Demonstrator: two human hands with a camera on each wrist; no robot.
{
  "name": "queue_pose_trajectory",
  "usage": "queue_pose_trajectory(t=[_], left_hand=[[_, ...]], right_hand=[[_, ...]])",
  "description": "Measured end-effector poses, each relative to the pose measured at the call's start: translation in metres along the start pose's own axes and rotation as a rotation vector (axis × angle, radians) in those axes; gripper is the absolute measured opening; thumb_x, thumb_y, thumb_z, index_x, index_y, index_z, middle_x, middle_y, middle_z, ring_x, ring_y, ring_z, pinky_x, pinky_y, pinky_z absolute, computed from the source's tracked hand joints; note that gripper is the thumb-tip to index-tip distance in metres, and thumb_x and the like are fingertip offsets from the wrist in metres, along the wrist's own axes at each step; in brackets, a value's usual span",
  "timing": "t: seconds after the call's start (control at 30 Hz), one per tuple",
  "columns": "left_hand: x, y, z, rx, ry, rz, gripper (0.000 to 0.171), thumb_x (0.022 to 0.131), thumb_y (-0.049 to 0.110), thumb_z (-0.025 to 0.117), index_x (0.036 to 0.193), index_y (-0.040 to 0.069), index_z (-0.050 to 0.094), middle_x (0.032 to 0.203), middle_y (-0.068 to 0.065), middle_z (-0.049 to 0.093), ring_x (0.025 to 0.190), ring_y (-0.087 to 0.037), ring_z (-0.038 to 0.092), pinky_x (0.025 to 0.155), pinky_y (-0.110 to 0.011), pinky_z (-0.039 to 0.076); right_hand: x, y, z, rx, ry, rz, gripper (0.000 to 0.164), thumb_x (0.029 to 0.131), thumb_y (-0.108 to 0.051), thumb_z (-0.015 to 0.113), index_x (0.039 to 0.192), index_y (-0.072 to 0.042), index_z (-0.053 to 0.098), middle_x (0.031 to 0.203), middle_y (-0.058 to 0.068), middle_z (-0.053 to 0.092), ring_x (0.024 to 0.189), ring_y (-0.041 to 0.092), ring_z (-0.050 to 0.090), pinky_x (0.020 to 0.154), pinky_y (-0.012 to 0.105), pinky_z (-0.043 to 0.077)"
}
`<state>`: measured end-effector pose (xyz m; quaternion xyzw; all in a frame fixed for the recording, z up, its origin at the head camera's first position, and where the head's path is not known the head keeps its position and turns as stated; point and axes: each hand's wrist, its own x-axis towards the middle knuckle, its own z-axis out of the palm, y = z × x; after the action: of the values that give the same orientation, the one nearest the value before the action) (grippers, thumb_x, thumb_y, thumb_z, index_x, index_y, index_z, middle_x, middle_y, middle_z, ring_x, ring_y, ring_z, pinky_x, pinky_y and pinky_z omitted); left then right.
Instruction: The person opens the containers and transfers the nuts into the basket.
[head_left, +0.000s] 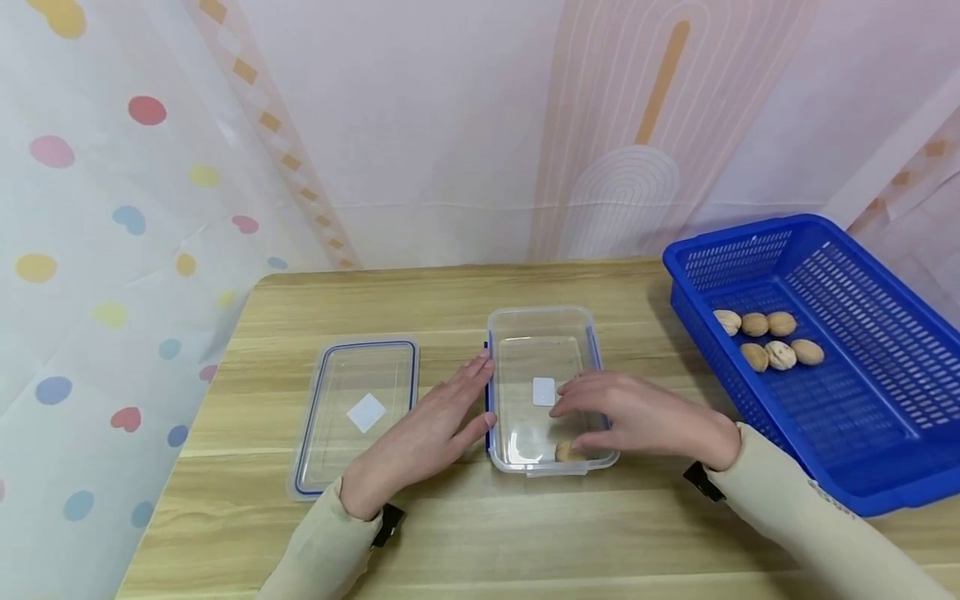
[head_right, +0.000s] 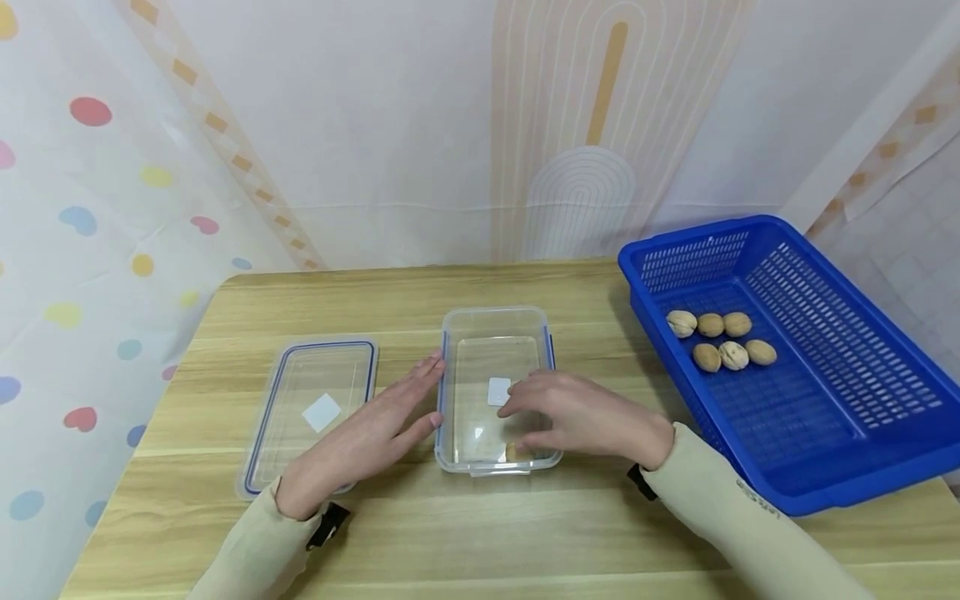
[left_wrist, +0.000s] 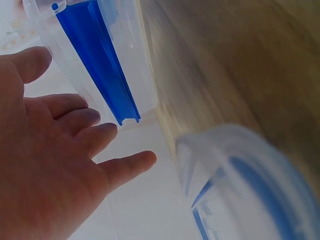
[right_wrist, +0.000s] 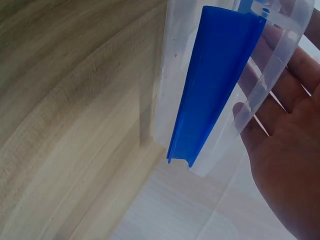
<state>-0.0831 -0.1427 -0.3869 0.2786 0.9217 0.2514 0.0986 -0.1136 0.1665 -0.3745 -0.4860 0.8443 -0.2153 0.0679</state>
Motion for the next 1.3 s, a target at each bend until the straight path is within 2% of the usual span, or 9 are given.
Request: queue_pose_trajectory(t=[0.2, 0.47, 0.67, 0.87, 1.07, 1.3], left_hand=[[0.001, 0.002, -0.001, 0.042, -0.015, -0.024, 0.071, 0.110, 0.042, 0.049, 0.165, 0.006, 0.021, 0.172, -0.007, 0.013, 0.157, -0.026, 0.017, 0.120, -0.063, 0.025], [0.000, 0.001, -0.001, 0.053, -0.010, -0.024, 0.071, 0.110, 0.041, 0.049, 0.165, 0.005, 0.021, 0.172, -0.010, 0.015, 0.157, -0.027, 0.018, 0.120, -0.062, 0.026], [-0.001, 0.001, -0.001, 0.046, -0.005, -0.019, 0.071, 0.110, 0.041, 0.049, 0.164, 0.005, 0.022, 0.171, -0.013, 0.017, 0.157, -0.028, 0.018, 0.120, -0.063, 0.026], [-0.001, 0.001, -0.001, 0.035, -0.001, -0.015, 0.071, 0.110, 0.041, 0.049, 0.165, 0.005, 0.021, 0.172, -0.011, 0.016, 0.157, -0.027, 0.018, 0.120, -0.062, 0.026], [0.000, 0.001, 0.000, 0.032, 0.001, -0.016, 0.072, 0.110, 0.041, 0.050, 0.165, 0.006, 0.021, 0.172, -0.009, 0.015, 0.157, -0.027, 0.017, 0.121, -0.062, 0.026], [0.000, 0.001, 0.000, 0.026, 0.000, -0.017, 0.072, 0.110, 0.042, 0.049, 0.165, 0.007, 0.020, 0.172, -0.009, 0.014, 0.157, -0.027, 0.017, 0.121, -0.062, 0.026]], right_hand=[[0.003, 0.001, 0.003, -0.032, -0.092, 0.017, 0.042, 0.089, -0.035, 0.082, 0.123, -0.011, 0.075, 0.126, 0.005, 0.073, 0.128, 0.029, 0.061, 0.116, 0.053, 0.040], [0.006, 0.002, 0.005, -0.074, -0.119, -0.015, 0.042, 0.086, -0.030, 0.085, 0.122, -0.012, 0.076, 0.119, -0.001, 0.075, 0.117, 0.018, 0.067, 0.112, 0.048, 0.043], [0.010, 0.000, 0.004, -0.097, -0.158, -0.049, 0.035, 0.085, -0.025, 0.087, 0.117, -0.017, 0.079, 0.112, -0.010, 0.076, 0.109, 0.009, 0.068, 0.107, 0.046, 0.043], [0.015, -0.001, 0.003, -0.071, -0.215, -0.025, 0.029, 0.085, -0.021, 0.087, 0.113, -0.020, 0.081, 0.104, -0.016, 0.076, 0.100, 0.002, 0.068, 0.106, 0.046, 0.043], [0.015, 0.001, 0.005, -0.044, -0.205, -0.006, 0.028, 0.085, -0.022, 0.087, 0.112, -0.020, 0.082, 0.102, -0.016, 0.076, 0.097, 0.000, 0.067, 0.106, 0.046, 0.042], [0.011, 0.002, 0.008, -0.042, -0.128, -0.024, 0.030, 0.085, -0.021, 0.087, 0.115, -0.018, 0.079, 0.108, -0.012, 0.076, 0.103, 0.004, 0.068, 0.105, 0.045, 0.044]])
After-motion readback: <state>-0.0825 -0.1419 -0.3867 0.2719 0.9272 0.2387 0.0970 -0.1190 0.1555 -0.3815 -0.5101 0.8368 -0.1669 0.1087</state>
